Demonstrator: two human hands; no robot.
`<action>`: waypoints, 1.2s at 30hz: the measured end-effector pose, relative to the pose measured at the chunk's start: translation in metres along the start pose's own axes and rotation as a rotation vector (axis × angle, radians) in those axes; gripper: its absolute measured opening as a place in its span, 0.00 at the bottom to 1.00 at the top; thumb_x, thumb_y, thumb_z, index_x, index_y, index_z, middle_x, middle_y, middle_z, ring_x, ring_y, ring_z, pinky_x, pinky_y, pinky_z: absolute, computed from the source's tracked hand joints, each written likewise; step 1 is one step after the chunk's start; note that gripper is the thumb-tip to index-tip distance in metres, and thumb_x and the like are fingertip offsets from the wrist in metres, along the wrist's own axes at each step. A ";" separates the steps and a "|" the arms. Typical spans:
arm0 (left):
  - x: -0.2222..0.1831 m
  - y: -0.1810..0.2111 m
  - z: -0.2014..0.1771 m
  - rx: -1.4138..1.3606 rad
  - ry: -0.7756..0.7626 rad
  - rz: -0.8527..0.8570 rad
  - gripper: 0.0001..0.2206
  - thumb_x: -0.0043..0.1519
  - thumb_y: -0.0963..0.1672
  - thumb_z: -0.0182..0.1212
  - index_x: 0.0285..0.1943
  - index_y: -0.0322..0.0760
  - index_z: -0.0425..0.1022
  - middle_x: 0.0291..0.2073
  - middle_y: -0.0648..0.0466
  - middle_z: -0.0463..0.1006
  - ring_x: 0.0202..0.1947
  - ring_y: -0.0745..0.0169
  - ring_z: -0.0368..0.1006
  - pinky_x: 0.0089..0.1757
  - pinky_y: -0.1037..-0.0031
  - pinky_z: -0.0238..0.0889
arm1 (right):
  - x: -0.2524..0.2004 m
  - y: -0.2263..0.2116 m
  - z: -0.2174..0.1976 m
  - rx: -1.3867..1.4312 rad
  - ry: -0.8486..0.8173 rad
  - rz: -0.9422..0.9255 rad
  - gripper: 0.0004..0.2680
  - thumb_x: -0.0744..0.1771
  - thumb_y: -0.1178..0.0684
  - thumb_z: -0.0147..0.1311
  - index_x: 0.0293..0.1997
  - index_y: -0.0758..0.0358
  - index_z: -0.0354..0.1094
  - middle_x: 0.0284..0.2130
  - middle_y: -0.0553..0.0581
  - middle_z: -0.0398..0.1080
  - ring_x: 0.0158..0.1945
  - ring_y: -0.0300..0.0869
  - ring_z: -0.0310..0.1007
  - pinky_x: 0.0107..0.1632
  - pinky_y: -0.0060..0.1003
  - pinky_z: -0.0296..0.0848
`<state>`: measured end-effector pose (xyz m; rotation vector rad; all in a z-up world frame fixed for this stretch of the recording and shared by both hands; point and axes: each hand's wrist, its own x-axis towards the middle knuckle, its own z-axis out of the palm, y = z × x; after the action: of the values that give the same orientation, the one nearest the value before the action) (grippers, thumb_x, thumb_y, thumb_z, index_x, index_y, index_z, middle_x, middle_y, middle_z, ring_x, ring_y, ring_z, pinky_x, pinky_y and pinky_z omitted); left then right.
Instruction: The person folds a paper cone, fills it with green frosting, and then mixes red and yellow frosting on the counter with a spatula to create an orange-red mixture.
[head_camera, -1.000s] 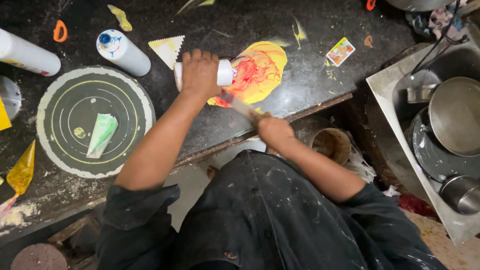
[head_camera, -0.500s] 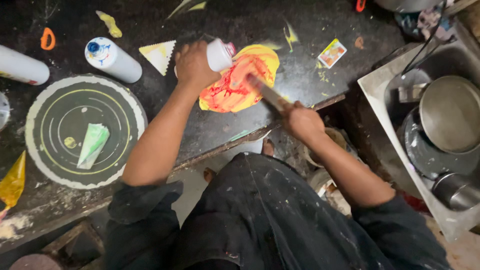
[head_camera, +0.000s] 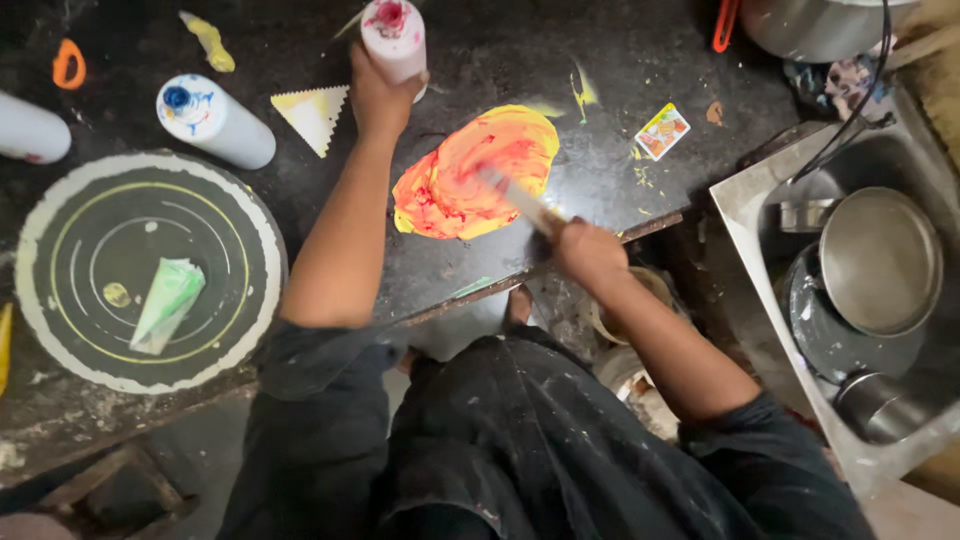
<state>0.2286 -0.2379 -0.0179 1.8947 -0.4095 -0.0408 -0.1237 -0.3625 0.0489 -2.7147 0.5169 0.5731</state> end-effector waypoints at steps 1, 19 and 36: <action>-0.004 -0.003 -0.003 -0.004 0.009 -0.008 0.42 0.48 0.46 0.84 0.70 0.40 0.59 0.57 0.45 0.81 0.58 0.45 0.78 0.56 0.63 0.70 | 0.007 0.005 -0.003 0.016 0.026 0.093 0.20 0.66 0.46 0.52 0.68 0.47 0.63 0.38 0.71 0.74 0.40 0.63 0.77 0.42 0.56 0.75; -0.199 0.081 -0.286 0.523 -0.034 0.480 0.15 0.64 0.44 0.66 0.57 0.30 0.75 0.52 0.42 0.77 0.55 0.40 0.70 0.56 0.53 0.62 | 0.029 -0.110 0.106 0.143 0.246 0.011 0.13 0.71 0.48 0.46 0.58 0.60 0.71 0.45 0.70 0.77 0.45 0.59 0.80 0.47 0.54 0.78; -0.234 0.077 -0.331 1.003 0.249 0.401 0.33 0.60 0.52 0.66 0.72 0.34 0.64 0.66 0.32 0.66 0.67 0.27 0.57 0.61 0.38 0.47 | -0.024 -0.028 0.033 -0.112 0.060 0.298 0.23 0.67 0.46 0.48 0.73 0.46 0.57 0.43 0.70 0.74 0.41 0.62 0.79 0.43 0.56 0.77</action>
<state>0.0631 0.1092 0.1317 2.6961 -0.7090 0.7921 -0.1431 -0.3191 0.0371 -2.7856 0.9417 0.6122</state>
